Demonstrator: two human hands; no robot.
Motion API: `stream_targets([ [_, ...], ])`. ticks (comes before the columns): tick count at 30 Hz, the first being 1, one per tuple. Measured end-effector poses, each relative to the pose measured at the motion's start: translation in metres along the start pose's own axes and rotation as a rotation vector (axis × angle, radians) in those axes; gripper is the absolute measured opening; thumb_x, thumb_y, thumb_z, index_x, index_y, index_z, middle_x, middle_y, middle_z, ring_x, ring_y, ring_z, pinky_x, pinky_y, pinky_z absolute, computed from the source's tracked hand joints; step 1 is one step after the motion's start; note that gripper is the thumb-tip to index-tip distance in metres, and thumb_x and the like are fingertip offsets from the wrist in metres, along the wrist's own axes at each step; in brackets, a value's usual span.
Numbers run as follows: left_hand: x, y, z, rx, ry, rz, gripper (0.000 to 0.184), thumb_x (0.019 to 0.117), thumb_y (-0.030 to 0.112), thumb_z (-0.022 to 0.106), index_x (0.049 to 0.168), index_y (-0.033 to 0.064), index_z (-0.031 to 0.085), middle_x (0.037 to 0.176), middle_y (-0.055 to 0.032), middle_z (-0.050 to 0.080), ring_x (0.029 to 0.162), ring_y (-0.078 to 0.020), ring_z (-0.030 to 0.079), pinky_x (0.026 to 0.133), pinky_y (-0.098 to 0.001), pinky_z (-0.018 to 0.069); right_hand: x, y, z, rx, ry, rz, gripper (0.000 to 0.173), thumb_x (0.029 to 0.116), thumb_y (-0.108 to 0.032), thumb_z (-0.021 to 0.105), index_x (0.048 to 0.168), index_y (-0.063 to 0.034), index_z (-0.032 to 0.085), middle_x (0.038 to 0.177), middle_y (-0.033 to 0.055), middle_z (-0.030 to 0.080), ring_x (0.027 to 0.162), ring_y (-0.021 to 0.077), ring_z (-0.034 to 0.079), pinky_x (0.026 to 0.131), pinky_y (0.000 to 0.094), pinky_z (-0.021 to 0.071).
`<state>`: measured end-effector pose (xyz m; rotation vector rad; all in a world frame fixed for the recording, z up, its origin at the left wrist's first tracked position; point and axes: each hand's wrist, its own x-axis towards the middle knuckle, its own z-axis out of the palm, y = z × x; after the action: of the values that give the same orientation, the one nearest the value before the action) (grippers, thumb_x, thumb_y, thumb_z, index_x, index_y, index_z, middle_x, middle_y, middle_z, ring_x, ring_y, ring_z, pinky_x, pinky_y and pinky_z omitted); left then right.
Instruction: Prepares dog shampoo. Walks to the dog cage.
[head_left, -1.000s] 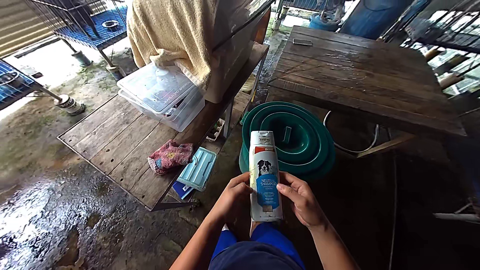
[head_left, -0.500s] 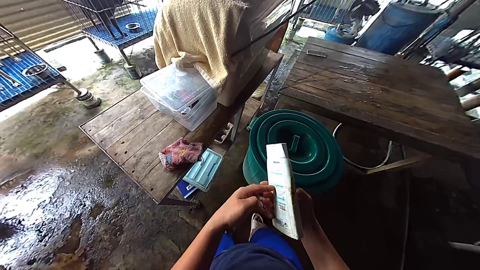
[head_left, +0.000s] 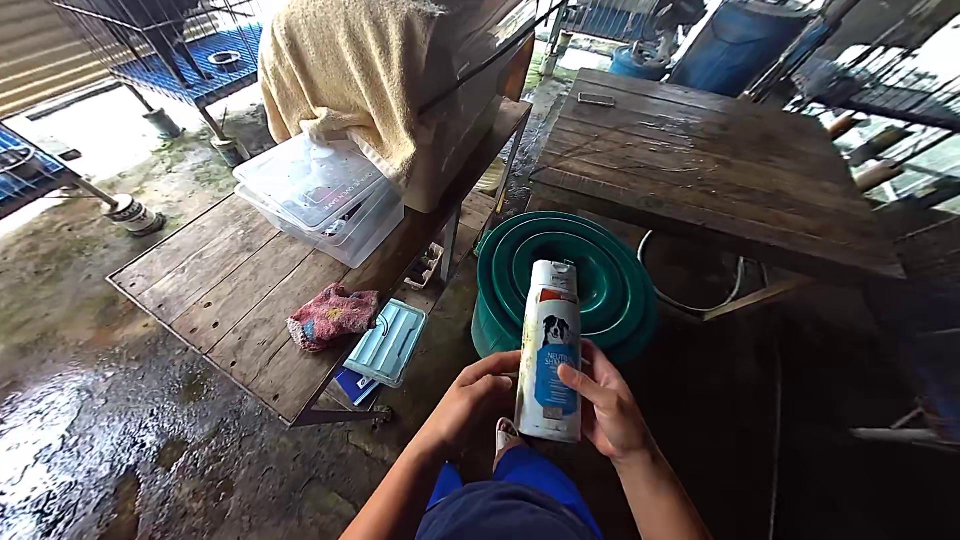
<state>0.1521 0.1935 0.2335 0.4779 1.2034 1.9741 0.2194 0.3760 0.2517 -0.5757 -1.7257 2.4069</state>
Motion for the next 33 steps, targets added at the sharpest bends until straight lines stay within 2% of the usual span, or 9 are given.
stream_targets([
  [2,0.003,-0.003,0.003,-0.050,-0.018,-0.018,0.046,0.0963,0.011,0.035,0.138,0.0007,0.051,0.125,-0.0034,0.067,0.109,-0.0127,0.068,0.095,-0.0344,0.0574,-0.004,-0.005,0.000,-0.066,0.025,-0.102,0.056,0.0804,-0.012,0.071,0.130,-0.0025,0.046,0.104,0.0032,0.073,0.090,0.0138,0.075,0.079,0.0323,0.0645],
  [5,0.005,-0.003,0.008,-0.130,-0.027,-0.033,0.044,0.0945,0.009,0.033,0.134,0.0040,0.052,0.121,-0.0017,0.069,0.107,-0.0130,0.069,0.091,-0.0345,0.0586,-0.008,-0.009,-0.002,-0.116,0.023,-0.187,0.054,0.0808,-0.013,0.072,0.127,-0.0023,0.048,0.103,0.0030,0.074,0.089,0.0135,0.075,0.078,0.0311,0.0649],
  [20,-0.008,0.001,0.009,-0.131,-0.025,-0.041,0.047,0.0921,0.005,0.035,0.137,0.0029,0.049,0.122,-0.0003,0.068,0.106,-0.0114,0.069,0.090,-0.0338,0.0588,-0.016,-0.006,0.007,-0.194,0.036,-0.203,0.056,0.0804,-0.015,0.072,0.128,-0.0017,0.047,0.103,0.0014,0.073,0.088,0.0115,0.075,0.075,0.0294,0.0650],
  [22,-0.011,0.002,0.007,-0.064,-0.025,-0.027,0.048,0.0934,0.007,0.037,0.140,-0.0006,0.048,0.125,-0.0039,0.066,0.107,-0.0114,0.068,0.092,-0.0340,0.0576,-0.014,-0.002,0.009,-0.176,0.016,-0.175,0.060,0.0791,-0.016,0.070,0.131,-0.0023,0.043,0.105,-0.0004,0.071,0.091,0.0098,0.073,0.078,0.0294,0.0641],
  [24,-0.014,0.004,0.006,0.044,-0.003,-0.020,0.047,0.0939,0.009,0.041,0.138,-0.0033,0.051,0.131,-0.0094,0.061,0.109,-0.0131,0.065,0.092,-0.0344,0.0565,-0.010,0.005,0.005,-0.098,-0.034,-0.109,0.066,0.0801,-0.016,0.071,0.137,-0.0035,0.040,0.111,0.0002,0.070,0.097,0.0107,0.072,0.084,0.0308,0.0631],
  [26,-0.016,0.007,0.002,0.180,-0.003,-0.029,0.044,0.0937,0.009,0.043,0.133,-0.0044,0.058,0.145,-0.0160,0.049,0.122,-0.0184,0.058,0.097,-0.0358,0.0540,-0.007,0.015,0.001,-0.024,-0.038,-0.022,0.066,0.0801,-0.016,0.072,0.138,-0.0038,0.043,0.109,0.0023,0.073,0.095,0.0136,0.074,0.083,0.0337,0.0642],
  [28,-0.018,0.010,-0.003,0.318,-0.001,-0.060,0.042,0.0955,0.008,0.046,0.132,-0.0046,0.061,0.149,-0.0216,0.045,0.129,-0.0243,0.053,0.101,-0.0380,0.0501,-0.008,0.024,-0.003,-0.025,-0.034,0.029,0.062,0.0812,-0.014,0.068,0.137,-0.0045,0.044,0.106,-0.0012,0.073,0.093,0.0098,0.073,0.082,0.0304,0.0636],
  [31,-0.022,0.008,-0.012,0.427,0.001,-0.101,0.042,0.0974,0.008,0.048,0.137,-0.0038,0.059,0.147,-0.0241,0.048,0.126,-0.0277,0.054,0.101,-0.0407,0.0485,-0.007,0.026,-0.016,-0.063,0.048,0.000,0.057,0.0831,-0.006,0.062,0.136,-0.0030,0.041,0.103,-0.0045,0.070,0.087,0.0030,0.071,0.080,0.0248,0.0625],
  [33,-0.025,0.003,-0.019,0.446,0.007,-0.161,0.043,0.0987,0.010,0.048,0.139,-0.0023,0.057,0.144,-0.0227,0.051,0.121,-0.0264,0.057,0.100,-0.0409,0.0490,-0.001,0.017,-0.034,-0.068,0.138,-0.082,0.056,0.0892,-0.005,0.056,0.141,-0.0027,0.035,0.105,-0.0061,0.065,0.089,-0.0007,0.068,0.082,0.0221,0.0605],
])
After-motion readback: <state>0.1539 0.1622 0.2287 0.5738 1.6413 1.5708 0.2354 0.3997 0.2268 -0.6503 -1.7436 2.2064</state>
